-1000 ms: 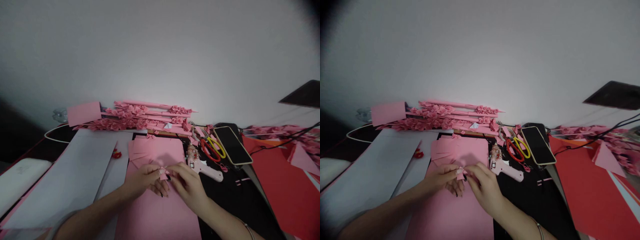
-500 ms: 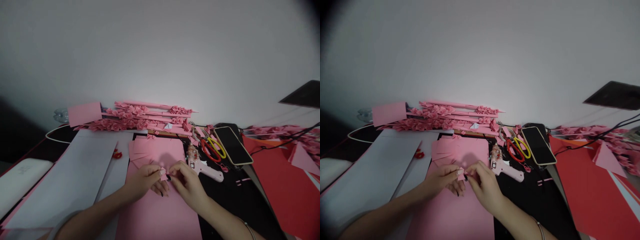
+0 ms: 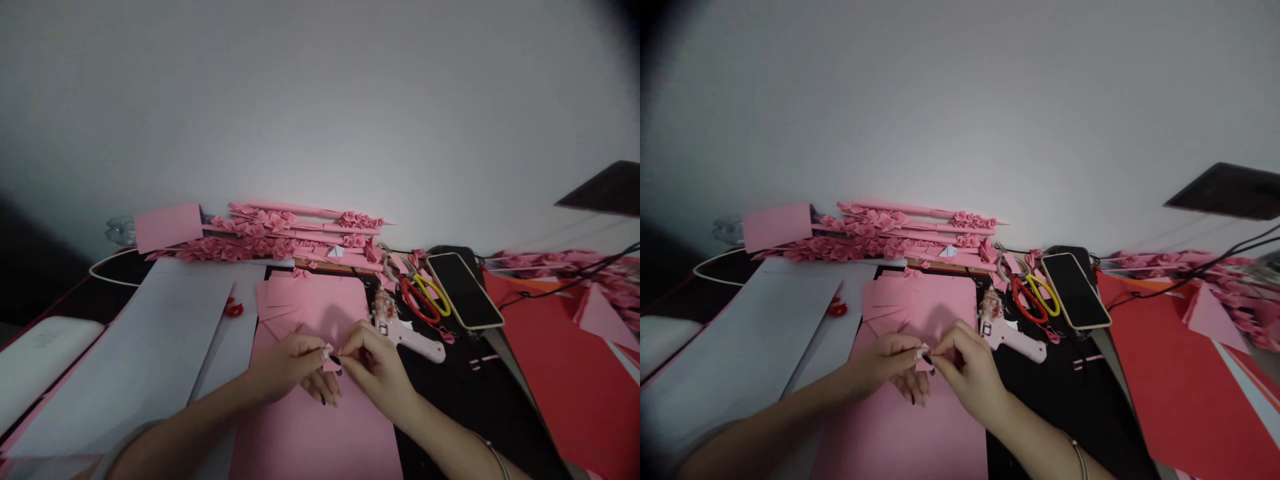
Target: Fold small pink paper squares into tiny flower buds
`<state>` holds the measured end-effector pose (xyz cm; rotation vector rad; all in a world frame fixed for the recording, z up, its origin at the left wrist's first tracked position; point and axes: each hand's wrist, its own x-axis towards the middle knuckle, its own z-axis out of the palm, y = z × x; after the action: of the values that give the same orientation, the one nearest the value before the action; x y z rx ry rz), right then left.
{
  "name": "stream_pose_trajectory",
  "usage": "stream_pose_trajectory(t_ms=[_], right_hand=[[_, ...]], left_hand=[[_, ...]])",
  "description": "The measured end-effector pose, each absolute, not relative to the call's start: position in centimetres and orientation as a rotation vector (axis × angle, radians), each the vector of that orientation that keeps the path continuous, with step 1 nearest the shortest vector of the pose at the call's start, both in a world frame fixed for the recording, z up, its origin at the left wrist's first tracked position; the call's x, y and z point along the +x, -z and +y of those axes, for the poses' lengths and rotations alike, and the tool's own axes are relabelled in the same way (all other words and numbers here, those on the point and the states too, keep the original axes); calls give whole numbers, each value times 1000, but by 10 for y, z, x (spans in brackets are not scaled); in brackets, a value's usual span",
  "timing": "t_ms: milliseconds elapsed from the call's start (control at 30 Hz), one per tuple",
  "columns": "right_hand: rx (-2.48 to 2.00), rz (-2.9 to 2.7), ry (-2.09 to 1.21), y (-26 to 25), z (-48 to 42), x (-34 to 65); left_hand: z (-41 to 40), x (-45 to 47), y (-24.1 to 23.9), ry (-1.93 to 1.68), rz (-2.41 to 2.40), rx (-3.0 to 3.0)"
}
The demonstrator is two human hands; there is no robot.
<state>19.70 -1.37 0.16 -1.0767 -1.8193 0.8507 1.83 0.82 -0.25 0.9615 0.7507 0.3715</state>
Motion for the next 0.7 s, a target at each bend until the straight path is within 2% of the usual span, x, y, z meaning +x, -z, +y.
stream_pose_trajectory(t_ms=[700], right_hand=[[-1088,-1903,-885,-5,-12,198]], left_hand=[[10,20,-3,-385,809,865]])
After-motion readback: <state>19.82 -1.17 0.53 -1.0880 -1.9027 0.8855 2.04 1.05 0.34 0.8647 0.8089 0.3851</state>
